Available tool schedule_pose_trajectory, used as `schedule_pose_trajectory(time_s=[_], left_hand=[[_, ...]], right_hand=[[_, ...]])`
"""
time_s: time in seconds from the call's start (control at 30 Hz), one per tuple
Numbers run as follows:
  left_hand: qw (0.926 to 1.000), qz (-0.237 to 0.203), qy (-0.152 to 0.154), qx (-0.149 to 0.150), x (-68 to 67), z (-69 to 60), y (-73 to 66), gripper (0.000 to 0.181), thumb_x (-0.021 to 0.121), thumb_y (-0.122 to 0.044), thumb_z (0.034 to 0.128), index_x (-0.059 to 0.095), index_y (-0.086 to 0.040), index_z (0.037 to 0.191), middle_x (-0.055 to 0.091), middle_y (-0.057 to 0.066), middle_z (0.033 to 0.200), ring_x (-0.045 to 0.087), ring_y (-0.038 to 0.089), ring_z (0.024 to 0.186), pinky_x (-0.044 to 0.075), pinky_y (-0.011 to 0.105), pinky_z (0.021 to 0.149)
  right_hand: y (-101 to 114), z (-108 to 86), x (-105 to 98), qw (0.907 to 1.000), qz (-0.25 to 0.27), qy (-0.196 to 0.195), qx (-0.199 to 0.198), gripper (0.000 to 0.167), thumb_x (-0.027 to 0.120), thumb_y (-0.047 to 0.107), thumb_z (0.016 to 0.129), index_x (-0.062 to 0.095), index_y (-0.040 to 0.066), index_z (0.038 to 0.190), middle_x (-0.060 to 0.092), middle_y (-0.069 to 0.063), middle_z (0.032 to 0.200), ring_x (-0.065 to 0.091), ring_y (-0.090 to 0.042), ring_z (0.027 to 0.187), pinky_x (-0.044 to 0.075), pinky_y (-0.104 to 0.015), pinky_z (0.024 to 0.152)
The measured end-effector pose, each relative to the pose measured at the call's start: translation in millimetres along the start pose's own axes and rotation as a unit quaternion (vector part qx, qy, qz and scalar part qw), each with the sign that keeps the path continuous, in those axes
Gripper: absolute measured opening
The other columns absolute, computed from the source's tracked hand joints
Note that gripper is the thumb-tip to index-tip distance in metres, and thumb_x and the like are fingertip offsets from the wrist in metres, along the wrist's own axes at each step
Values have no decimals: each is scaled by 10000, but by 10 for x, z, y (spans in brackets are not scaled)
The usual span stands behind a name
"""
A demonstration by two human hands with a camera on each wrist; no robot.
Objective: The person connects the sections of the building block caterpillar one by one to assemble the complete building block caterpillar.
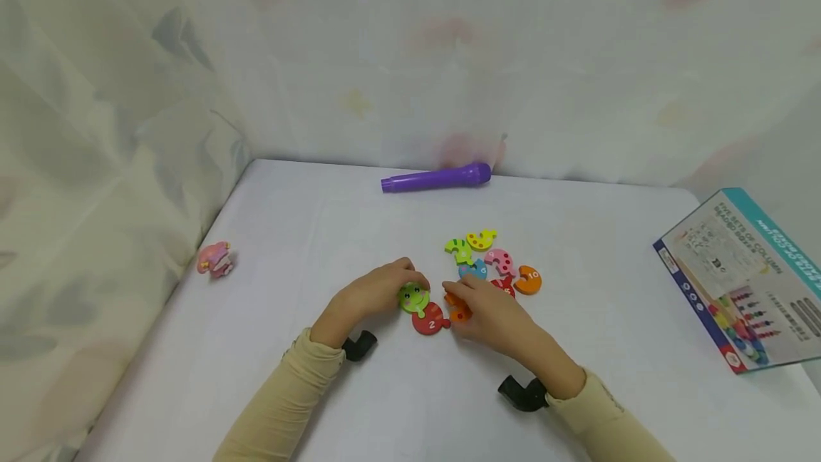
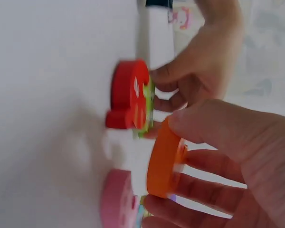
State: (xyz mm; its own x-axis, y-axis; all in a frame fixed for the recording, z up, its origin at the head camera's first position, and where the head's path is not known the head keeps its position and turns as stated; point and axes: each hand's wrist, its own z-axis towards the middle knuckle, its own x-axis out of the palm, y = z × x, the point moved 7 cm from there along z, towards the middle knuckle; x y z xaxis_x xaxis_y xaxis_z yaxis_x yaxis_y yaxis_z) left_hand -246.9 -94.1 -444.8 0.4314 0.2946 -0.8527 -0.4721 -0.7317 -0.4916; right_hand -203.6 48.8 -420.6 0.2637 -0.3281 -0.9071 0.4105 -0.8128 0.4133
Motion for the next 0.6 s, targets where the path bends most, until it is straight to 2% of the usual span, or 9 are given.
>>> schedule_pose_trajectory(time_s=[0.1,0.23,0.6], left_hand=[[10000,11,14,-43,1,4,-10,514,481,152,795,657,-216,1108,512,-12,1022,526,147,946,450,287,839],[10000,-10,22,-85,-2,1,-10,514,485,153,795,658,-215,1111,515,-9,1025,522,141,936,449,284,836],[9999,4,-9,-104,16,13,7,541,478,165,780,657,-219,1116,507,-24,1016,523,135,940,439,278,839]], right_hand=[[24,-113,65,9997,149,114,-125,539,744,261,752,575,133,1248,559,18,1069,529,-104,877,501,-259,739],[62,-162,124,9994,101,59,-336,513,737,248,759,583,96,1224,566,8,1045,518,-97,857,499,-250,737],[47,-92,192,9986,-354,-383,107,562,760,347,725,602,91,1199,557,3,935,493,-88,774,488,-225,675]])
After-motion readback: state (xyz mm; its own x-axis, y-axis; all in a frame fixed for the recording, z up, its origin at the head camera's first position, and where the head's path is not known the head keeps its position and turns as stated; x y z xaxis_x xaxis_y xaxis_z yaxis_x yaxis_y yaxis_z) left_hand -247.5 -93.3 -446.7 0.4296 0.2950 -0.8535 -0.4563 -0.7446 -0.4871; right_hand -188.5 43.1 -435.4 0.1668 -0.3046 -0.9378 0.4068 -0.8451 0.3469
